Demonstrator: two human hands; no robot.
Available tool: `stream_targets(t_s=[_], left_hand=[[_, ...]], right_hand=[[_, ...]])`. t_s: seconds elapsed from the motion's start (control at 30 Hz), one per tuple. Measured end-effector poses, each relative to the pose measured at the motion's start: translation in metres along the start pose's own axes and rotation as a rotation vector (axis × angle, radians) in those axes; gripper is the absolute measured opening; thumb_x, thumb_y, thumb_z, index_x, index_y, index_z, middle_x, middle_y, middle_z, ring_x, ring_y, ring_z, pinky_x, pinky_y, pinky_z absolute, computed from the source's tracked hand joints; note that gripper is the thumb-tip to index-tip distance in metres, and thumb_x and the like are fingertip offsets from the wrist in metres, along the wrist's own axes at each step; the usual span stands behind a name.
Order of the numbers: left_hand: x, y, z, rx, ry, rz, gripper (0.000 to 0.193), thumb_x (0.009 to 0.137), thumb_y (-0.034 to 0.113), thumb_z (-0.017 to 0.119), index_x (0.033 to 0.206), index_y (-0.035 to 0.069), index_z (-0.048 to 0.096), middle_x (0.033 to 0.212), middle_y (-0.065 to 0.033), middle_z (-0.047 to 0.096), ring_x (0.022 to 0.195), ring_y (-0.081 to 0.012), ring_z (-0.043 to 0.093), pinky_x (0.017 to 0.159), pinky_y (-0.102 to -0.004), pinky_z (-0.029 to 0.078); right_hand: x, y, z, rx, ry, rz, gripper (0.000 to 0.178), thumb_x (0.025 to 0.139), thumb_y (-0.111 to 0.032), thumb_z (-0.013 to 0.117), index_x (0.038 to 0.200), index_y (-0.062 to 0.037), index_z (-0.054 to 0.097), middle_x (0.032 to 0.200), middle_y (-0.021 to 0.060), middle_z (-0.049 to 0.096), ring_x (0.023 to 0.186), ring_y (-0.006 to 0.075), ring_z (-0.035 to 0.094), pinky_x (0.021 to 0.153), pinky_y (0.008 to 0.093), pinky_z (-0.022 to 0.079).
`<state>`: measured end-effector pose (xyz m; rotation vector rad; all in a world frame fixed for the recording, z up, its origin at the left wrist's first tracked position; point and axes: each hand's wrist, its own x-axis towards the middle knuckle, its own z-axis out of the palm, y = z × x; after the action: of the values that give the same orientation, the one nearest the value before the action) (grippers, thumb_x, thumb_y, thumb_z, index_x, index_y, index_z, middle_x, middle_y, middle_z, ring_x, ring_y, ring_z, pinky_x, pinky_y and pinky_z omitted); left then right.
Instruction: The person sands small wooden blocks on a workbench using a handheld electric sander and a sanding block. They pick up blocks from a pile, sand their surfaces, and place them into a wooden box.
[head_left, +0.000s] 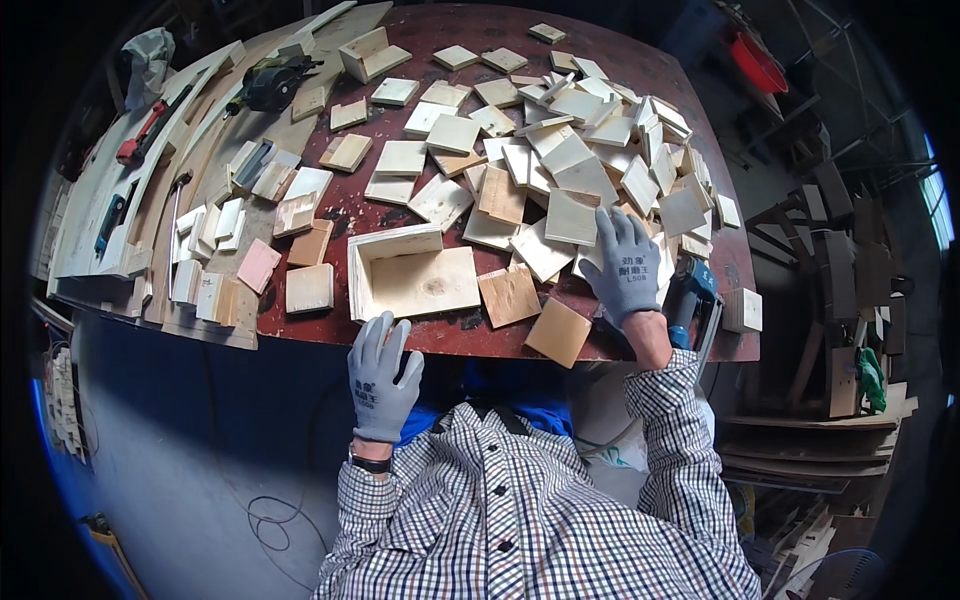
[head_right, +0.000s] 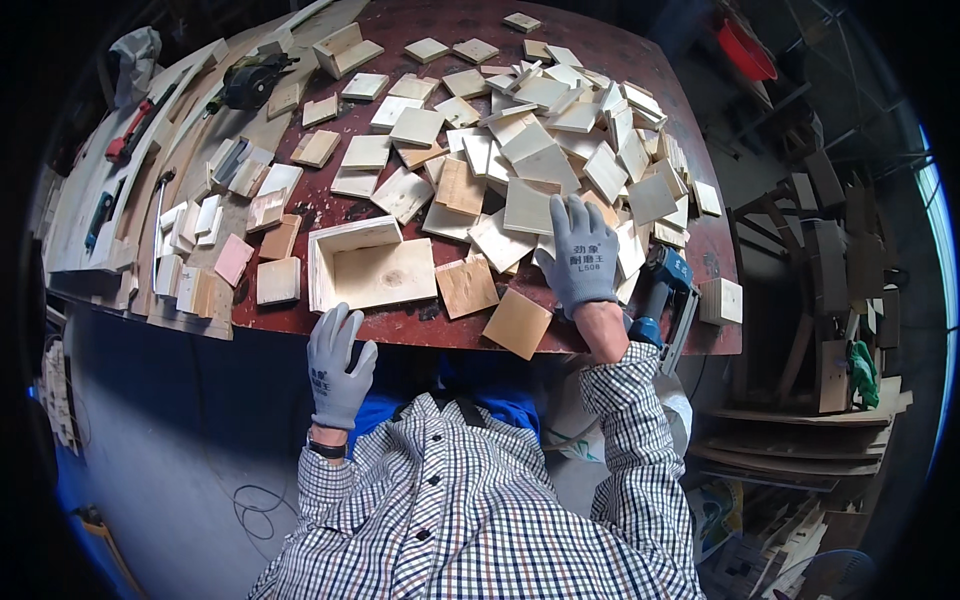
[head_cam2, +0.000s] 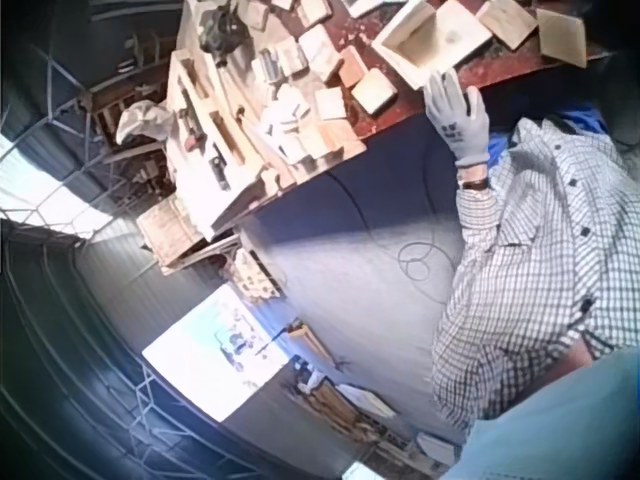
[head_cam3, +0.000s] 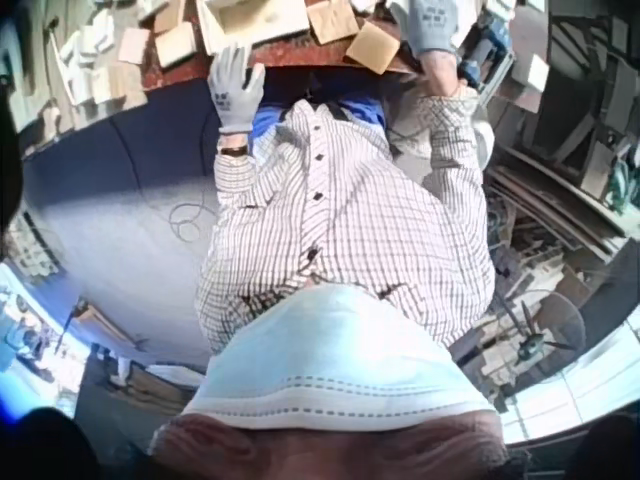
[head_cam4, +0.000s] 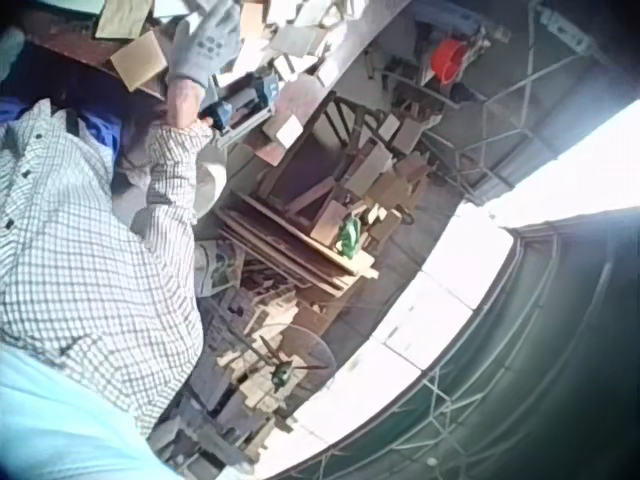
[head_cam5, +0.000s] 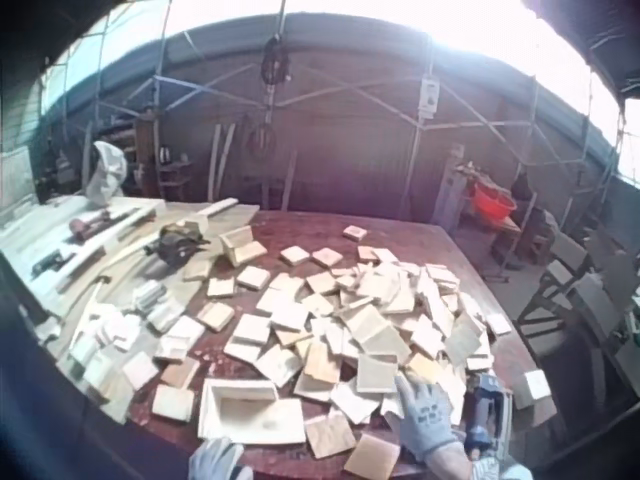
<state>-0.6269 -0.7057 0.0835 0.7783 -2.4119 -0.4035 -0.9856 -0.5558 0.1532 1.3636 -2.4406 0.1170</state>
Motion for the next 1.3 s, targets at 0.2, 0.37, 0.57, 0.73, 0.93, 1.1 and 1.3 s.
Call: stream_targets(t_s=[0.2, 0.37, 0.57, 0.73, 0.93, 1.1, 1.3], left_hand=[[-0.023, -0.008, -0.02, 0.003, -0.005, -0.045, 0.052, 0.091, 0.02, 0.076, 0.14, 0.009, 0.065, 0.15, -0.0154, 0.058, 0.139, -0.0384, 0.052, 0.114, -0.0501, 0.042], [-0.042, -0.027, -0.035, -0.044, 0.037, -0.196, 0.054, 0.091, 0.019, 0.078, 0.141, 0.006, 0.064, 0.148, -0.0149, 0.059, 0.133, -0.036, 0.056, 0.112, -0.047, 0.045], [-0.018, -0.048, -0.048, -0.004, 0.085, -0.175, 0.058, 0.09, 0.017, 0.079, 0.144, 0.005, 0.061, 0.148, -0.0149, 0.059, 0.132, -0.0354, 0.057, 0.111, -0.0455, 0.048], [-0.004, -0.095, -0.035, 0.107, 0.166, -0.293, 0.069, 0.09, 0.03, 0.078, 0.148, 0.002, 0.054, 0.149, -0.0191, 0.054, 0.132, -0.0399, 0.054, 0.112, -0.0508, 0.045], [0.042, -0.103, -0.021, 0.364, 0.002, -0.48, 0.084, 0.091, 0.039, 0.079, 0.158, 0.004, 0.041, 0.159, -0.0211, 0.043, 0.147, -0.0398, 0.041, 0.121, -0.0524, 0.036], [0.048, -0.063, -0.048, 0.105, 0.427, -0.265, 0.069, 0.094, 0.017, 0.076, 0.155, 0.002, 0.046, 0.159, -0.0208, 0.046, 0.148, -0.0389, 0.042, 0.122, -0.0522, 0.036], [0.015, -0.01, -0.042, 0.005, 0.354, 0.073, 0.06, 0.094, 0.007, 0.071, 0.15, 0.001, 0.052, 0.157, -0.0231, 0.048, 0.143, -0.0417, 0.049, 0.118, -0.0507, 0.042]], right_hand=[[0.052, 0.029, 0.03, -0.109, -0.254, -0.222, 0.092, 0.074, -0.042, 0.089, 0.152, -0.0144, 0.048, 0.151, 0.0134, 0.053, 0.14, 0.0341, 0.05, 0.116, 0.0504, 0.038], [0.047, 0.034, 0.032, -0.069, -0.213, -0.211, 0.093, 0.073, -0.034, 0.091, 0.152, -0.0144, 0.047, 0.15, 0.0137, 0.053, 0.136, 0.0351, 0.054, 0.113, 0.0506, 0.042], [0.049, 0.037, 0.039, -0.062, -0.242, -0.156, 0.095, 0.073, -0.034, 0.091, 0.154, -0.0161, 0.045, 0.153, 0.0148, 0.051, 0.138, 0.0349, 0.053, 0.115, 0.0495, 0.041], [0.053, 0.035, 0.038, -0.07, -0.229, -0.15, 0.092, 0.073, -0.036, 0.09, 0.152, -0.0178, 0.048, 0.152, 0.0149, 0.053, 0.134, 0.0352, 0.056, 0.113, 0.0497, 0.044], [0.056, 0.046, 0.029, -0.016, -0.187, -0.159, 0.091, 0.066, -0.031, 0.092, 0.144, -0.014, 0.049, 0.13, 0.0133, 0.061, 0.122, 0.0372, 0.06, 0.107, 0.0516, 0.043], [0.011, 0.017, -0.021, 0.215, 0.012, -0.03, 0.09, 0.065, -0.035, 0.092, 0.141, -0.0108, 0.051, 0.125, 0.0142, 0.059, 0.117, 0.0364, 0.057, 0.105, 0.0511, 0.042], [-0.108, -0.029, -0.03, 0.268, -0.214, 0.074, 0.085, 0.067, -0.042, 0.087, 0.138, -0.0111, 0.053, 0.122, 0.0118, 0.057, 0.111, 0.0335, 0.057, 0.097, 0.0481, 0.042]])
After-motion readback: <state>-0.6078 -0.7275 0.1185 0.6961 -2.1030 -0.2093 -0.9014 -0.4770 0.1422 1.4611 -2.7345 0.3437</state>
